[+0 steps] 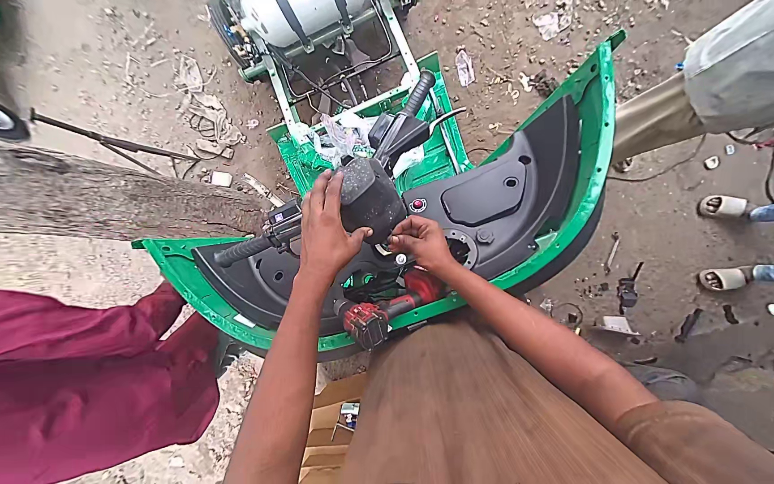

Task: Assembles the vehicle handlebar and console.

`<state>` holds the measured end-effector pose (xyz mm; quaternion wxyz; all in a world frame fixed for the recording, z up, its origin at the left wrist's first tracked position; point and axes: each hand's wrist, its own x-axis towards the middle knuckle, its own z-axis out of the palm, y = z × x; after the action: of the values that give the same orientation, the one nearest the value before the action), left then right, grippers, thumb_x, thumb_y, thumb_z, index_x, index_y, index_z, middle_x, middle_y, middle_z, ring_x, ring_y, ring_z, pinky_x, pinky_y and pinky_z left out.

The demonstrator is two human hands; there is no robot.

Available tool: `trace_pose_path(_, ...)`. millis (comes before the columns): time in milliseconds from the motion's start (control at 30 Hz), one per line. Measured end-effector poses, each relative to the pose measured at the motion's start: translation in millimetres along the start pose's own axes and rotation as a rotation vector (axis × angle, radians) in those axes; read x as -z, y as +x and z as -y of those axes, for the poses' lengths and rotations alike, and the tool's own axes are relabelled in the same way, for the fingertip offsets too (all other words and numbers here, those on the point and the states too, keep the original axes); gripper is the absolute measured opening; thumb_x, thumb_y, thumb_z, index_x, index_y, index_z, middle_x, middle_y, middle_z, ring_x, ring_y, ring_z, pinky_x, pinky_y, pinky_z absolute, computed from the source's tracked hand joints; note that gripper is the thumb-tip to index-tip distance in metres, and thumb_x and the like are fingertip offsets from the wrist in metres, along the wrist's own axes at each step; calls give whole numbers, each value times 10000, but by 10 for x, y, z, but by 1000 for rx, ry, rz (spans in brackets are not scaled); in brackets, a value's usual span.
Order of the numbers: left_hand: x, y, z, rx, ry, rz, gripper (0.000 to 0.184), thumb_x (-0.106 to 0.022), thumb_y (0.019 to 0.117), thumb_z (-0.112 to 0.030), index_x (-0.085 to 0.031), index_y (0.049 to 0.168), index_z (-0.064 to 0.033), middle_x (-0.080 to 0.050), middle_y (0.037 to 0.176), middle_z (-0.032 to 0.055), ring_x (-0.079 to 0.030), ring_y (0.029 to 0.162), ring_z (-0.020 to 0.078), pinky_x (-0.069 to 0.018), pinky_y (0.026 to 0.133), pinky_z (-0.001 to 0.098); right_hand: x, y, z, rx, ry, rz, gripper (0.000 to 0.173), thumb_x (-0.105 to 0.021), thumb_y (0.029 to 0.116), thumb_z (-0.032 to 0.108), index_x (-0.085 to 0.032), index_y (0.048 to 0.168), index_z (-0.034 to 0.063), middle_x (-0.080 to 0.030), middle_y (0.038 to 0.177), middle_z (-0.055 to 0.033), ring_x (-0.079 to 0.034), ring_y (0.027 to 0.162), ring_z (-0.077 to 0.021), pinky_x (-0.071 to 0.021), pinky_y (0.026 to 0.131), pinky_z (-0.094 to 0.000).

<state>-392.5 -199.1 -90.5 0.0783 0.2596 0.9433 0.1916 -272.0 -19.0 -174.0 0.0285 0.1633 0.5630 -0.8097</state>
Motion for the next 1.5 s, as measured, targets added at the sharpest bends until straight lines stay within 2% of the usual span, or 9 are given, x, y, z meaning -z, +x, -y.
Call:
trace_pose_path(167, -102, 114, 33, 34, -52, 78, 1032, -923, 706, -453, -442, 1553, -111, -388, 1630, 83, -307, 1515, 351, -216, 1260, 530, -13, 41, -22, -31, 47, -21, 125, -692, 931, -53, -648, 1047, -52, -733, 900, -182, -752, 766, -276, -664, 752, -441)
trace_pose_path(567, -89, 40, 8, 20, -84, 55, 1000, -919, 727, -433, -447, 1551, -121, -398, 1627, 75, -318, 1511, 354, -227, 1254, 540, -274, -52, 60, -186, -76, -323, 168, -765, 918, 46, -665, 1036, -19, -754, 840, -142, -751, 677, -241, -665, 657, -394)
trace_pose_path(733, -102, 48, 21, 41, -99, 49, 1008, -920, 718, -454, -452, 1552, -136, -393, 1633, 62, -305, 1517, 364, -222, 1259, 536, -377, -104, 152, -217, -438, -277, 205, -623, 1042, 228, -736, 1012, 59, -759, 811, -43, -703, 616, -155, -612, 591, -359)
trace_pose_path(967, -145, 48, 64, 41, -102, 51, 1025, -901, 719, -483, -427, 1571, -166, -381, 1641, 32, -276, 1535, 329, -192, 1272, 514, -413, -83, 101, -166, -893, -175, 482, -357, 1116, 380, -678, 917, 80, -667, 712, -78, -668, 656, -254, -546, 625, -510)
trace_pose_path(1133, -40, -94, 100, 37, -160, 28, 830, -817, 856, -372, -441, 1557, -135, -362, 1648, 65, -300, 1531, 311, -270, 1254, 490, -358, -56, 4, -328, 41, -115, 506, -306, 1138, 380, -601, 927, 28, -509, 544, -32, -482, 416, -119, -446, 413, -262)
trace_pose_path(1200, 35, -365, 154, 136, -284, -95, 637, -749, 930, -334, -531, 1491, -126, -471, 1572, 72, -482, 1417, 251, -427, 1158, 471, -406, -85, 21, -433, 185, -148, 499, -319, 1126, 445, -592, 976, 56, -522, 589, -23, -505, 449, -125, -478, 444, -276)
trace_pose_path(1300, 27, -811, 302, 416, -264, -198, 370, -653, 1007, -312, -646, 1311, -100, -672, 1254, 105, -700, 1038, 228, -602, 888, 461, -419, -96, 34, -291, -170, -268, 380, -485, 1101, 372, -619, 978, 39, -599, 664, -65, -556, 497, -159, -512, 484, -314)
trace_pose_path(1400, -90, -1138, 409, 762, -103, 78, 396, -584, 1035, -410, -693, 1184, -60, -726, 1037, 187, -703, 967, 391, -539, 850, 655, -424, -100, 82, -198, -516, -252, 281, -568, 1061, 320, -639, 1010, 53, -672, 750, -81, -624, 577, -199, -537, 543, -400)
trace_pose_path(1500, -244, -1293, 455, 946, -140, 417, 638, -529, 994, -632, -683, 1236, -62, -708, 1143, 236, -664, 1120, 443, -495, 944, 688, -393, -115, 106, -157, -660, -159, 317, -470, 1099, 287, -649, 987, 50, -672, 710, -62, -623, 560, -190, -529, 545, -404)
